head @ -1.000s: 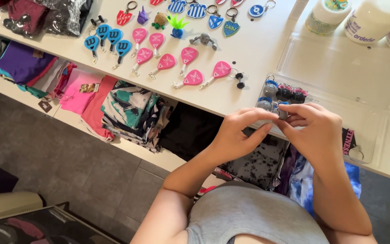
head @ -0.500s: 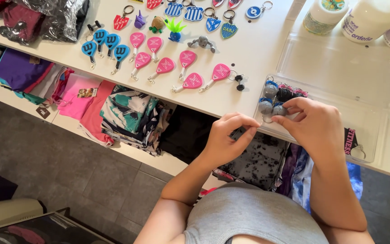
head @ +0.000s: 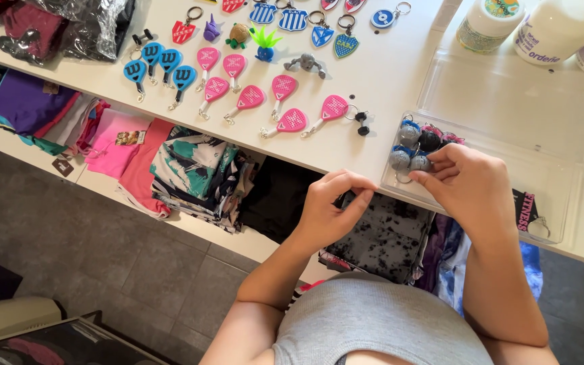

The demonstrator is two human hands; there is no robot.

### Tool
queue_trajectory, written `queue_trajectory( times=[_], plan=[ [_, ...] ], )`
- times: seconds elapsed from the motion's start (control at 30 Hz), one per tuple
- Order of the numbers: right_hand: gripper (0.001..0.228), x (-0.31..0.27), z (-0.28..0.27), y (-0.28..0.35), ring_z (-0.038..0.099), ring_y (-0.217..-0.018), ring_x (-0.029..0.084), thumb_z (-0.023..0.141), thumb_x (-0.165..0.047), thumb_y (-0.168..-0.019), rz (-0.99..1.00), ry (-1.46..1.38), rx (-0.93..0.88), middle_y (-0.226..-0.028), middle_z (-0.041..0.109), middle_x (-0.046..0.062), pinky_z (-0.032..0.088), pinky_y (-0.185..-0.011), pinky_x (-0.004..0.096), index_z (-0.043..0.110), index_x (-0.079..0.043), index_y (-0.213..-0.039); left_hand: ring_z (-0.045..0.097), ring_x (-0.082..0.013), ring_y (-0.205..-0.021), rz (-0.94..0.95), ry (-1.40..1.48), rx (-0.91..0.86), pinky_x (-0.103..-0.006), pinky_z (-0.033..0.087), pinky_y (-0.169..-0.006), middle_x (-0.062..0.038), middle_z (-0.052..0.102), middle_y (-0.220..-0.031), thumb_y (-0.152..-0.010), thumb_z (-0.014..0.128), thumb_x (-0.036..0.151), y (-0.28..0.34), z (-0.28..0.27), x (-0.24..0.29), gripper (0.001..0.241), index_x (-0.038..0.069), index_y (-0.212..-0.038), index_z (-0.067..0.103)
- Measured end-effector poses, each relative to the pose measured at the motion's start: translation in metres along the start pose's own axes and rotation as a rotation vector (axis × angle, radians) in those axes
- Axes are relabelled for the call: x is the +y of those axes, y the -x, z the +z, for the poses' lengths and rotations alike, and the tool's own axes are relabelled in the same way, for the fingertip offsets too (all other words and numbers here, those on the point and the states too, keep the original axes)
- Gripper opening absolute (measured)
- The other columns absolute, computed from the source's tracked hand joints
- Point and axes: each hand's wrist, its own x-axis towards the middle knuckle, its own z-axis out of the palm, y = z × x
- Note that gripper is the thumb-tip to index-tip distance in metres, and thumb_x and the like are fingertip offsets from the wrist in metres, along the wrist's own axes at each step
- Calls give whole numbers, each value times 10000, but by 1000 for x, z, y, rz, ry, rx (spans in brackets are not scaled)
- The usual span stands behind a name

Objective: Sorting and organizing various keychains and plastic tags into a clear plastic storage container on a retail counter.

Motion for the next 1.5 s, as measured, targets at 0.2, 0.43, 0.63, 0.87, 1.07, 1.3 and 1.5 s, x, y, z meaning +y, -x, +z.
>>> queue_trajectory(
  times=[0.2,0.43,0.63,0.87,1.07,1.3,1.5],
  plan=[
    [363,-5,-4,0,743,-748,118,921,-278,-759,41,-12,-13,-813,780,33,565,-818,237,767,-96,-1033,650,-158,-821,29,-85,41,-299,541,-792,-25,707,-890,-992,641,90,-2,-6,-6,74,85,-998,715],
    [330,19,-15,17,719,-778,101,915,-266,-833,-108,-29,135,-882,763,29,564,-869,223,790,-112,-1096,662,-225,-853,147,-460,115,-372,522,-796,-31,697,-915,-972,651,60,-14,-10,-29,64,92,-1022,676],
    [192,40,-36,57,699,-869,157,869,-15,-1020,-97,-86,351,-964,740,128,577,-858,272,773,24,-1181,677,-262,-955,53,-715,16,-352,581,-679,-80,671,-1108,-1023,612,163,-42,-4,-54,232,91,-1238,664],
    [140,82,-35,111,707,-1022,258,748,-1,-1301,-99,-297,584,-1108,701,238,560,-939,312,677,111,-1343,668,-305,-977,42,-854,-24,-398,588,-712,-61,657,-1112,-965,702,181,-65,4,-63,301,71,-1245,698],
    [61,124,-31,136,715,-1044,293,623,51,-1399,-43,-300,736,-1141,653,226,577,-976,327,642,106,-1416,684,-304,-1012,45,-923,-21,-416,588,-764,-72,736,-1161,-971,684,183,-65,7,-70,218,113,-1172,734],
    [32,130,-29,139,708,-987,328,665,170,-1320,-100,-314,727,-1050,661,283,568,-917,352,644,193,-1329,723,-200,-855,302,-318,-194,-329,578,-687,-52,767,-1032,-993,719,176,-80,-15,-16,112,153,-1101,738],
    [65,83,-32,108,710,-888,260,804,14,-1042,-476,-68,553,-1008,752,182,569,-836,354,773,58,-1078,717,-208,-886,369,20,-745,-332,578,-761,-78,741,-1053,-1012,692,124,-105,-7,13,105,113,-1111,727]
  ],
)
